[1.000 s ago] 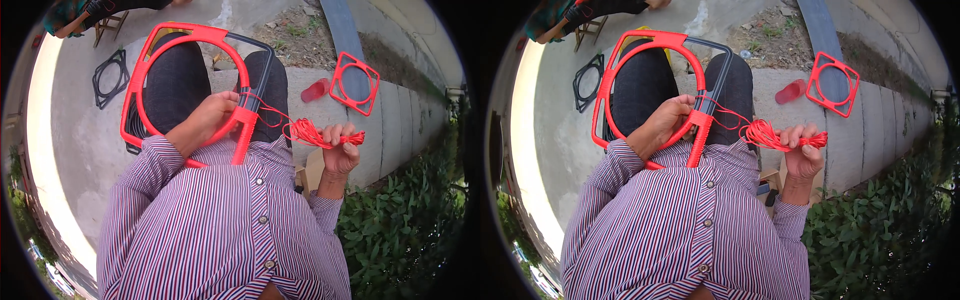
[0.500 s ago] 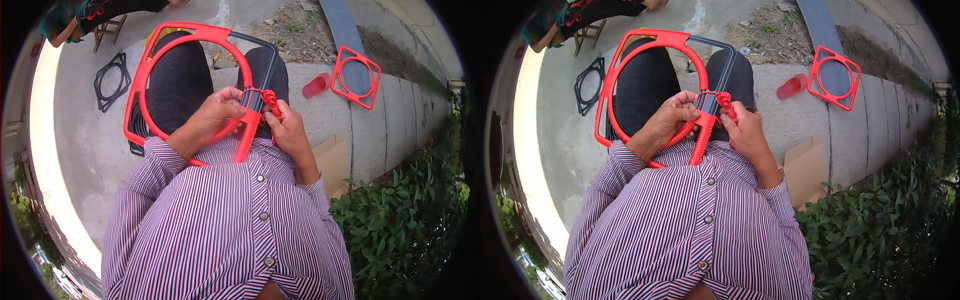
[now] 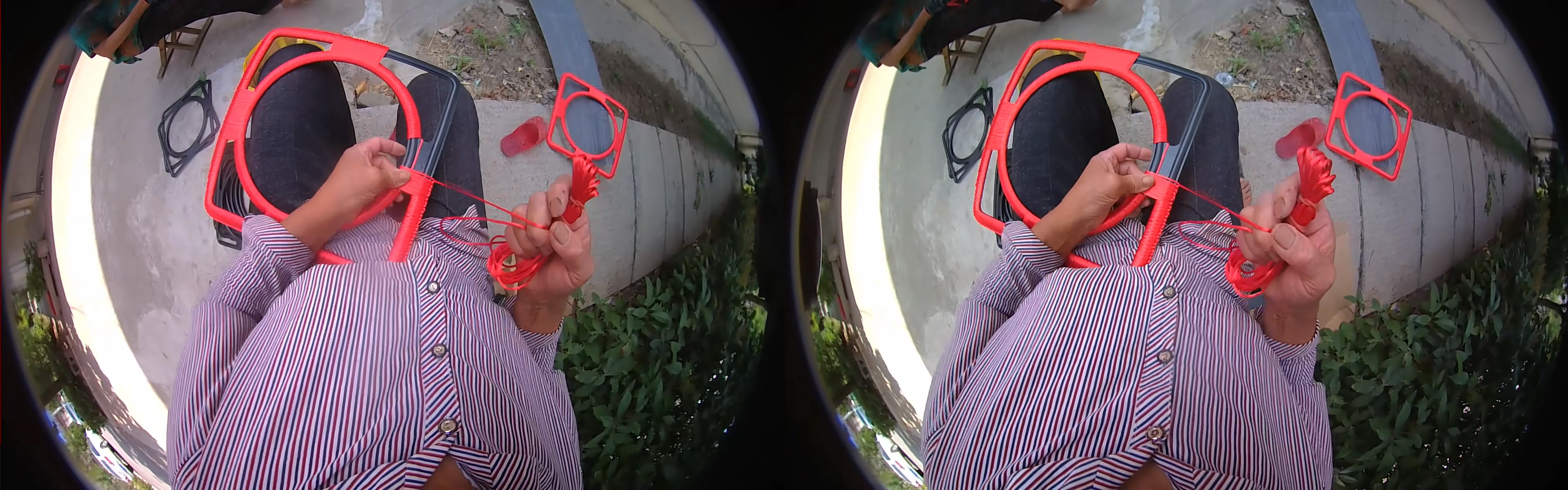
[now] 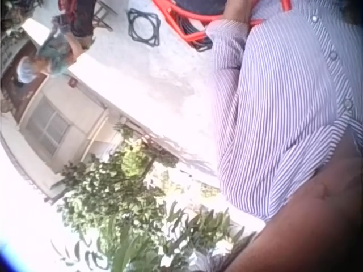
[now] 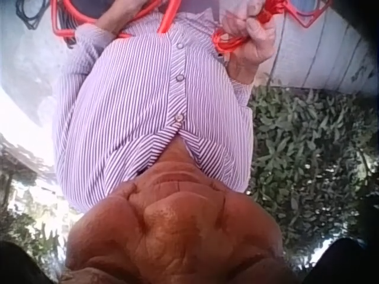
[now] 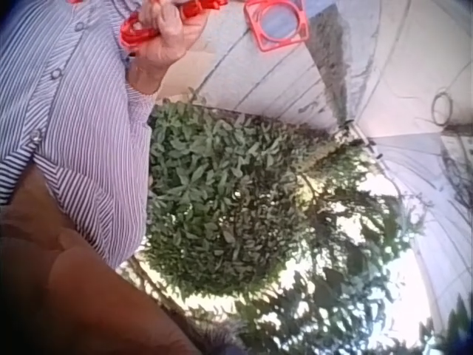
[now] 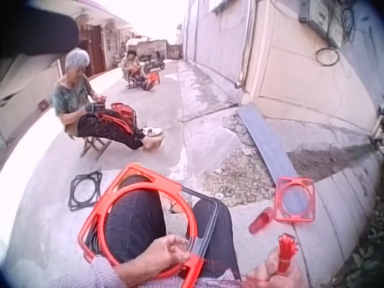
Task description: Wrapping red rope around a plastic frame to create a woven furniture part.
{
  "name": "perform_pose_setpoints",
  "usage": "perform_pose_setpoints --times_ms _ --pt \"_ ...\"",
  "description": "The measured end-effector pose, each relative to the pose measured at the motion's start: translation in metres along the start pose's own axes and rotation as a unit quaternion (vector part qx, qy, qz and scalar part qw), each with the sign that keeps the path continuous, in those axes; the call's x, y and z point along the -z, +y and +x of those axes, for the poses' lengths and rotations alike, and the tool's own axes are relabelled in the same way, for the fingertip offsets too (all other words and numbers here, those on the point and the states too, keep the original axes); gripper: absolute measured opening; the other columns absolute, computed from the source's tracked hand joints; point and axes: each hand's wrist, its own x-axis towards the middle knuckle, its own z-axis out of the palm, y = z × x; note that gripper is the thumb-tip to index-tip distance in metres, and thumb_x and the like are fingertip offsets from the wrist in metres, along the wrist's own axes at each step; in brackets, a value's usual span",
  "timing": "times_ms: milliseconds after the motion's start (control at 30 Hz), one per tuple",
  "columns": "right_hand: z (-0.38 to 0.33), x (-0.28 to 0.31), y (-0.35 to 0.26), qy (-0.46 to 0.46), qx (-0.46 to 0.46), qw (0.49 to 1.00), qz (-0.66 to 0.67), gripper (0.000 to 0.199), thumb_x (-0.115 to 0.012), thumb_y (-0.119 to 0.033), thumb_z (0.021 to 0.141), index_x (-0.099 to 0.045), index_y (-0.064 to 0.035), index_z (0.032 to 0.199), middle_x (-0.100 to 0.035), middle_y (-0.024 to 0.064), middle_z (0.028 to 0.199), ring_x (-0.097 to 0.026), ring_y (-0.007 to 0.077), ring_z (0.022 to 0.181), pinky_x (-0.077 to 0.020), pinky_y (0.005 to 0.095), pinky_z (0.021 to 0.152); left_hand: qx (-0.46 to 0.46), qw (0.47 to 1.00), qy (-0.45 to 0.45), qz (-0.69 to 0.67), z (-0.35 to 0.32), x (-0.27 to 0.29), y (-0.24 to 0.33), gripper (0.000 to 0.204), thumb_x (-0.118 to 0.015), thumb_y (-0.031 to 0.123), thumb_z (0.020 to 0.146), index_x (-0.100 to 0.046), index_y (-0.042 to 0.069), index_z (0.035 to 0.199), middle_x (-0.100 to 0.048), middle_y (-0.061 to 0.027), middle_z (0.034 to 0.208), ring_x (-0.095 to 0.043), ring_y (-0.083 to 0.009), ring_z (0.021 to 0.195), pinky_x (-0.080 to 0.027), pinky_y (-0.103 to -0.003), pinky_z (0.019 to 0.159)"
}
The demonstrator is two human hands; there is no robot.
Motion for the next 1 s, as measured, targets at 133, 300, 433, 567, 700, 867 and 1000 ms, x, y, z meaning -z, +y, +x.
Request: perform_pose_setpoints --times_ms 133,300,433,567,700,867,1000 --pt "-0.007 -0.029 0.002 -0.172 -0.174 0.965 -0.093 0.027 -0.06 -0.017 0.082 -0.053 0.0038 0.097 -0.051 0.0066 0.074 -0.045 0.0152 0.058 -0.0365 0.0286 0.052 -0.282 0.828 0.046 0.482 -0.003 -0.004 -0.016 0.079 -0.078 0.026 0.077 -0.036 -0.006 0.134 -0.058 -0.009 0.077 -0.057 -0.0138 0.072 -0.045 -0.026 0.065" --pt "0.03 0.013 0.004 -0.256 -0.114 0.87 -0.406 0.023 -0.068 -0.01 0.074 -0.067 -0.0009 0.096 -0.051 0.0085 0.087 -0.052 0.0176 0.074 -0.0412 0.0296 0.064 -0.179 0.939 0.052 0.29 0.008 0.005 -0.014 0.059 -0.055 0.042 0.09 -0.046 -0.005 0.123 -0.058 -0.0111 0.076 -0.057 -0.021 0.068 -0.045 -0.033 0.066" --pt "0.046 0.05 0.047 -0.091 -0.05 0.592 -0.799 0.027 -0.067 -0.005 0.074 -0.067 -0.0044 0.101 -0.052 0.0046 0.084 -0.056 0.0156 0.077 -0.0453 0.0319 0.068 -0.022 0.994 0.051 0.09 0.004 -0.003 -0.004 0.038 -0.034 0.033 0.099 -0.053 0.002 0.108 -0.06 -0.007 0.075 -0.058 -0.0145 0.061 -0.046 -0.028 0.051" --pt "0.052 0.054 0.083 -0.094 -0.108 0.819 -0.556 0.037 -0.067 -0.003 0.076 -0.063 -0.0018 0.113 -0.061 0.005 0.092 -0.06 0.0113 0.083 -0.049 0.0279 0.069 0.143 0.986 -0.075 0.028 0.003 0.008 0.006 0.029 -0.035 0.026 0.099 -0.054 0.004 0.101 -0.06 -0.0069 0.075 -0.059 -0.0151 0.061 -0.046 -0.026 0.049" --pt "0.047 0.066 0.083 0.066 -0.078 0.901 -0.422 0.044 -0.07 -0.004 0.078 -0.059 0.0019 0.12 -0.065 0.0067 0.1 -0.062 0.0096 0.082 -0.0504 0.0241 0.071 0.069 0.997 0.0 0.033 0.003 0.002 -0.003 0.022 -0.039 0.021 0.099 -0.054 0.005 0.096 -0.059 -0.0057 0.075 -0.058 -0.0131 0.062 -0.047 -0.022 0.054" --pt "0.052 0.039 0.077 0.051 0.038 0.845 -0.531 0.035 -0.07 -0.003 0.078 -0.065 -0.0017 0.112 -0.063 0.0081 0.105 -0.063 0.0109 0.083 -0.0511 0.0241 0.07 -0.395 0.871 0.098 0.276 0.001 -0.008 -0.016 0.014 -0.048 0.014 0.099 -0.057 0.004 0.102 -0.057 -0.0018 0.084 -0.052 -0.0066 0.071 -0.046 -0.02 0.065" --pt "0.051 0.025 0.084 -0.072 0.065 0.824 -0.558 0.024 -0.071 -0.005 0.077 -0.069 -0.0052 0.101 -0.054 0.0079 0.124 -0.062 0.0122 0.094 -0.0507 0.0266 0.075 -0.433 0.848 -0.024 0.304 -0.016 -0.016 -0.01 0.016 -0.047 0.012 0.099 -0.059 0.002 0.103 -0.055 -0.0016 0.088 -0.051 -0.0078 0.074 -0.042 -0.021 0.068"
